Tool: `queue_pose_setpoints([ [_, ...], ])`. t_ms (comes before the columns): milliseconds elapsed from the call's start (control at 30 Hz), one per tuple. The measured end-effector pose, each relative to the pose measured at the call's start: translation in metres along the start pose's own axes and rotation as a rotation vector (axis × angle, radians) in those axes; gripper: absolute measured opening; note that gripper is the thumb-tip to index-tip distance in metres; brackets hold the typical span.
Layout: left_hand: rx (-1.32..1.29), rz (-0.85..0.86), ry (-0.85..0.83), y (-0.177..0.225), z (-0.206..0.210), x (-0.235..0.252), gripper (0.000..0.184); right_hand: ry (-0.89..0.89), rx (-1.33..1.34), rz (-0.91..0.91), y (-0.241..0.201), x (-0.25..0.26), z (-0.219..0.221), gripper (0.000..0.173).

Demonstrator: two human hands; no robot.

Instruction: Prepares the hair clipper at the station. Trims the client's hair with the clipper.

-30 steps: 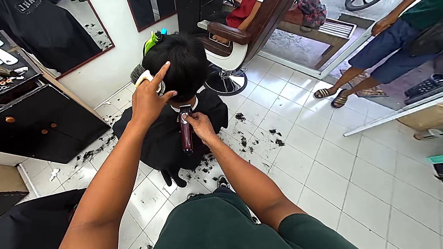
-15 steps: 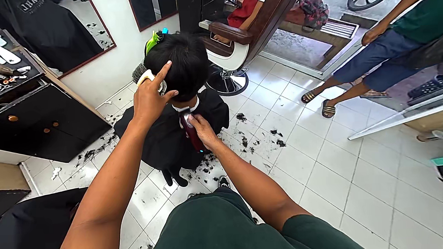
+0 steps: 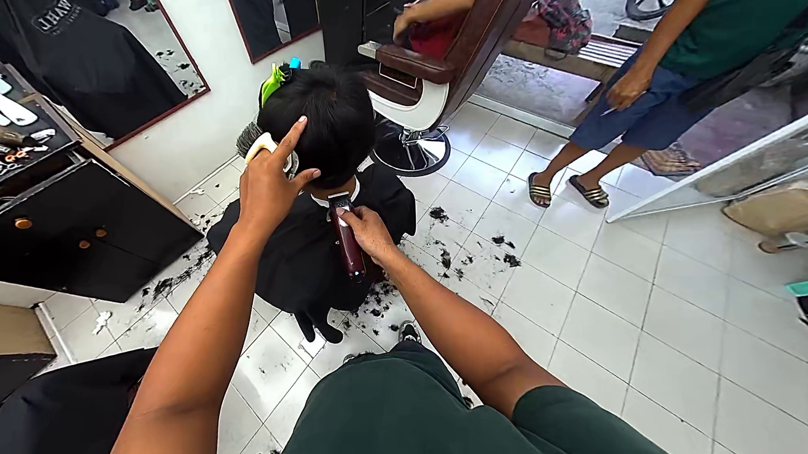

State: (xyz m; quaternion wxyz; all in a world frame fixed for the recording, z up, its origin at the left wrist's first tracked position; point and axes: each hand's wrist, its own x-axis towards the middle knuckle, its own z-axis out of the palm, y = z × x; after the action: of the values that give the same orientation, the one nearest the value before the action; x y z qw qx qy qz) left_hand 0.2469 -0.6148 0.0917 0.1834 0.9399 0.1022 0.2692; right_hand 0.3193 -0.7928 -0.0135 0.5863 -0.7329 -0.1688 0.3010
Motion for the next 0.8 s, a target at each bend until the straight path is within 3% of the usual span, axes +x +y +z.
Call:
queue_pose_setpoints([
  [667, 0.021, -0.048, 0.011, 0.007, 0.003, -0.002, 0.073, -0.075, 0.064, -0.069, 0.011, 0.014, -0.011, 0.051],
  [800, 0.048, -0.048, 0.027, 0.009, 0.003, -0.004, 0.073, -0.269, 0.052, -0.083, 0.014, 0.010, -0.027, 0.046],
])
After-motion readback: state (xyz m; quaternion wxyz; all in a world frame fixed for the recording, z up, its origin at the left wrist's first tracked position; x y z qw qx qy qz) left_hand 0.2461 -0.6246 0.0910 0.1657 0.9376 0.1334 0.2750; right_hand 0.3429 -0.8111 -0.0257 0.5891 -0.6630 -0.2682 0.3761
